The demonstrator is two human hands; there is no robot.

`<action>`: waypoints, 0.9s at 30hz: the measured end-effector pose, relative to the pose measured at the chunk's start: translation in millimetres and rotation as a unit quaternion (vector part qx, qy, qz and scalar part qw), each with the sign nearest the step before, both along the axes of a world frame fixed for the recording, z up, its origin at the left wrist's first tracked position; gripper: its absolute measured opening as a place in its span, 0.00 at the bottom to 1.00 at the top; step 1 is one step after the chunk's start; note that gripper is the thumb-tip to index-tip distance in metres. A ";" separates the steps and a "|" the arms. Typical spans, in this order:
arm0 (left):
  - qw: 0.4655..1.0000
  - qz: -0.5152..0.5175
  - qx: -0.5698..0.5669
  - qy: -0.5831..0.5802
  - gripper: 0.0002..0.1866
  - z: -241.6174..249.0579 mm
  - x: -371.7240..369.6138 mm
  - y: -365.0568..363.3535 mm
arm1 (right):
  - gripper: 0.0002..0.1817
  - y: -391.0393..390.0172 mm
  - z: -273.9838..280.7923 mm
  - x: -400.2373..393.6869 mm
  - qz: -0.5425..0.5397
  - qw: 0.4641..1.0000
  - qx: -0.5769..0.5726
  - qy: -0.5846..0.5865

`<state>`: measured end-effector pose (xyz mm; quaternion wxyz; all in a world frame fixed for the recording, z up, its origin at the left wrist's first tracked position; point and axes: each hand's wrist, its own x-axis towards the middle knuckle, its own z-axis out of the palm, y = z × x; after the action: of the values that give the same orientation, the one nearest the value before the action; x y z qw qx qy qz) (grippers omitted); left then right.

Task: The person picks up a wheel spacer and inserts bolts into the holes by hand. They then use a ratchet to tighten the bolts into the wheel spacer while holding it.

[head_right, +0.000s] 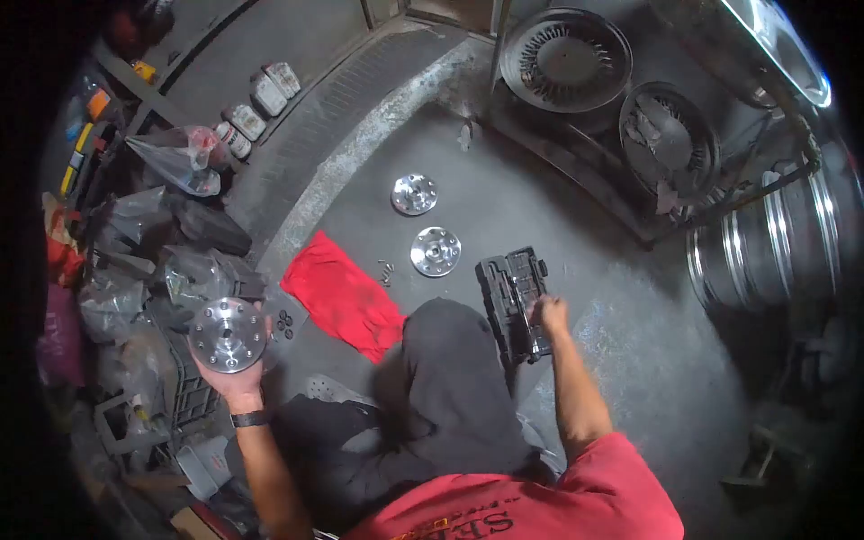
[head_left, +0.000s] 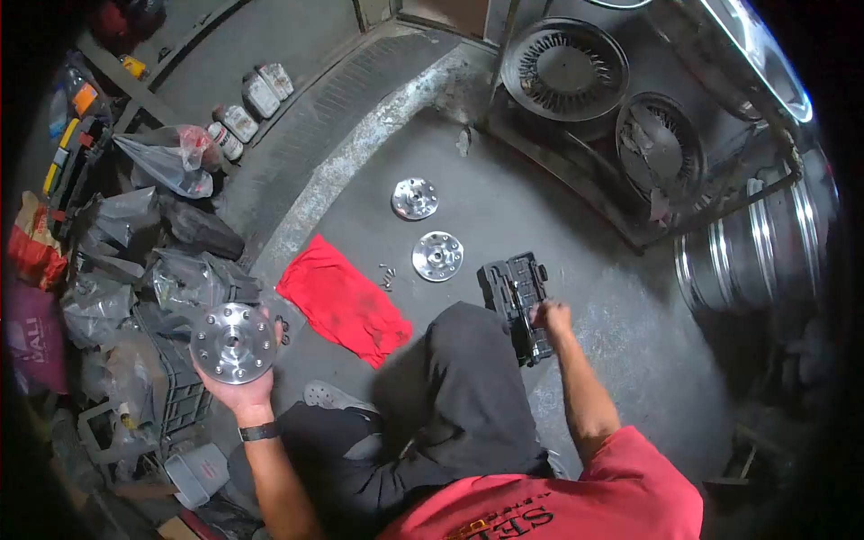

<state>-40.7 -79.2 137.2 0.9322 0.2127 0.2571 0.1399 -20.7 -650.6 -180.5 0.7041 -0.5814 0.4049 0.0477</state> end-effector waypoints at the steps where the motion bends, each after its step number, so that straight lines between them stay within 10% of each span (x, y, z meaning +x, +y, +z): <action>1: 1.000 0.022 0.006 0.017 0.39 0.9 1.0 -4.4 | 0.08 11.9 0.1 -15.8 0.055 0.995 -0.066 0.057; 11: 0.998 -0.051 -0.034 -0.012 0.39 -8.0 5.3 -9.5 | 0.15 89.7 -28.0 -118.9 0.163 0.913 -0.367 0.067; 13: 0.999 -0.038 -0.032 -0.003 0.40 -1.4 7.9 -12.7 | 0.18 72.5 -38.7 -112.6 0.180 0.813 -0.551 0.052; 27: 0.999 -0.027 -0.001 0.020 0.42 -9.8 3.9 -4.3 | 0.15 53.7 -38.8 -6.1 0.279 0.787 -0.550 0.001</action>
<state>-36.8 -83.4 127.5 0.9304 0.2213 0.2704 0.1104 -26.8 -596.9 -219.3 0.2204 -0.9579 0.1834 0.0122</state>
